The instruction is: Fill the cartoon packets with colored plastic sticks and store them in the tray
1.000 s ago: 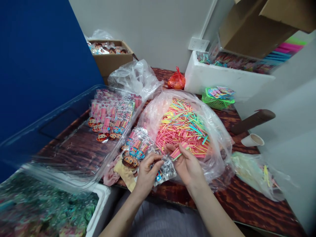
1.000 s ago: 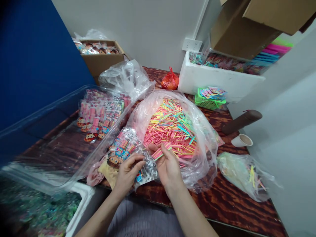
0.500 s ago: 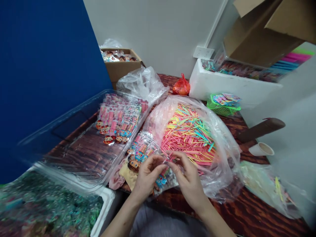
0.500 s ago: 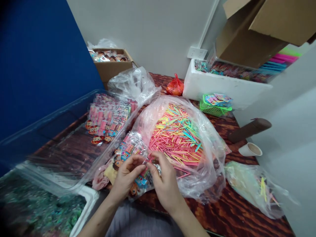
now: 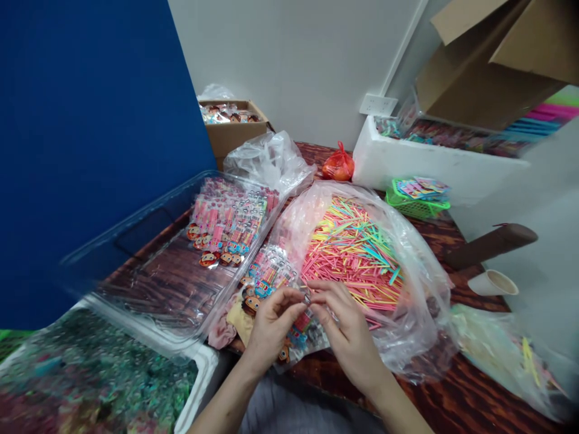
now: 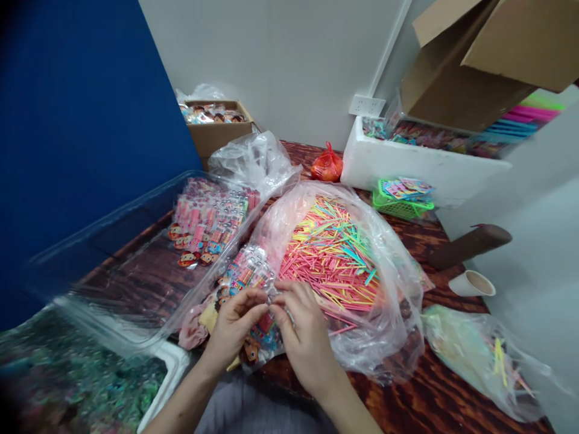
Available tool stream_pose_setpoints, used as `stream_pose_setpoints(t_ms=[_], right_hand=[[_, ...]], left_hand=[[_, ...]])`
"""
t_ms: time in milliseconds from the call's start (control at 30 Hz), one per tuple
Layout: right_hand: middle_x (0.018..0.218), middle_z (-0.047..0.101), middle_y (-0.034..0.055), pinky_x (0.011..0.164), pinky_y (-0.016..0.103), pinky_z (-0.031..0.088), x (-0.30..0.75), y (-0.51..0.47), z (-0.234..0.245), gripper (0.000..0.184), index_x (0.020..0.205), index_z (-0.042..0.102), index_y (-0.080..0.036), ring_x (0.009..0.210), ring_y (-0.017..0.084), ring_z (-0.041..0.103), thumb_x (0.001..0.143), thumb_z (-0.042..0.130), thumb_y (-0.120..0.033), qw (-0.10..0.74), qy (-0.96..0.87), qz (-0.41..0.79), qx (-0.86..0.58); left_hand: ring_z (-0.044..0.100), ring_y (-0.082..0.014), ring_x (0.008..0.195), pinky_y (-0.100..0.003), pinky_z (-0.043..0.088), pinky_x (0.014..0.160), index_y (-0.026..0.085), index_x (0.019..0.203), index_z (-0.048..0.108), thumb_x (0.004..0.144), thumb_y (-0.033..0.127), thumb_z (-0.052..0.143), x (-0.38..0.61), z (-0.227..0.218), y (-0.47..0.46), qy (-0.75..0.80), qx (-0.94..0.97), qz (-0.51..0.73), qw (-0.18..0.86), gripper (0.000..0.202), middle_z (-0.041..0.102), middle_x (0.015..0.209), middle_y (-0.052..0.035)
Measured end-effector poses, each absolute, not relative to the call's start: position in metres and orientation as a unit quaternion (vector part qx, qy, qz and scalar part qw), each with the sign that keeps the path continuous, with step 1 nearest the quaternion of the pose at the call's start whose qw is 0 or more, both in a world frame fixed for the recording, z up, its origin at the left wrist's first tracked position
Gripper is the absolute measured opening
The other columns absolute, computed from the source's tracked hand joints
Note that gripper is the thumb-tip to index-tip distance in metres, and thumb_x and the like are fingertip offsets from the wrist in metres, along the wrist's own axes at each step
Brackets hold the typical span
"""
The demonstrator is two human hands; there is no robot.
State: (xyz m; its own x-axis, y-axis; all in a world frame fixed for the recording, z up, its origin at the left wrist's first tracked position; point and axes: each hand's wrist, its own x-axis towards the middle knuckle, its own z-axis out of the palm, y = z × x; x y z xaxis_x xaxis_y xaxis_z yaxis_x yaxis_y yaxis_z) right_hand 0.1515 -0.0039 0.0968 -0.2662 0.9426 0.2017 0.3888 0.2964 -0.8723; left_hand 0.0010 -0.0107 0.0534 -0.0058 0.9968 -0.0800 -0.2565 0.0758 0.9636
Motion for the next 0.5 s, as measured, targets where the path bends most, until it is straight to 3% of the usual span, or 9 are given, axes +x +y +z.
stream_pose_setpoints(t_ms=[133, 267, 367, 500], right_hand=[[0.111, 0.064, 0.0057, 0.093, 0.038, 0.042, 0.148, -0.007, 0.095, 0.014, 0.093, 0.067, -0.026, 0.108, 0.024, 0.056, 0.092, 0.055, -0.019, 0.374, -0.729, 0.348, -0.455], [0.108, 0.065, 0.0054, 0.091, 0.036, 0.044, 0.135, -0.010, 0.096, 0.018, 0.093, 0.068, -0.026, 0.105, 0.022, 0.057, 0.091, 0.053, -0.015, 0.434, -0.709, 0.339, -0.440], [0.104, 0.066, 0.0042, 0.091, 0.034, 0.045, 0.121, -0.009, 0.097, 0.018, 0.092, 0.068, -0.026, 0.102, 0.020, 0.059, 0.092, 0.053, -0.015, 0.458, -0.682, 0.382, -0.423], [0.115, 0.065, 0.0042, 0.091, 0.032, 0.046, 0.116, -0.001, 0.085, 0.026, 0.117, 0.061, -0.027, 0.106, 0.019, 0.060, 0.094, 0.052, -0.021, 0.474, -0.608, 0.448, -0.452]], left_hand=[[0.057, -0.0122, 0.073, -0.021, 0.047, 0.067, 0.018, 0.084, 0.061, 0.083, 0.032, 0.065, -0.002, 0.062, -0.015, 0.461, 0.426, 0.531, 0.570, 0.014, 0.061, 0.080, 0.0007], [0.060, -0.0159, 0.093, -0.025, 0.048, 0.082, 0.022, 0.105, 0.061, 0.087, 0.030, 0.062, -0.014, 0.076, -0.023, 0.465, 0.465, 0.503, 0.561, 0.019, 0.064, 0.097, -0.0018], [0.060, -0.0164, 0.088, -0.024, 0.048, 0.077, 0.021, 0.099, 0.063, 0.087, 0.030, 0.060, -0.028, 0.082, -0.022, 0.486, 0.523, 0.469, 0.520, 0.016, 0.065, 0.092, -0.0019], [0.059, -0.0162, 0.078, -0.024, 0.046, 0.069, 0.020, 0.093, 0.061, 0.091, 0.033, 0.054, -0.041, 0.070, -0.001, 0.540, 0.579, 0.435, 0.429, 0.016, 0.064, 0.084, -0.0007]])
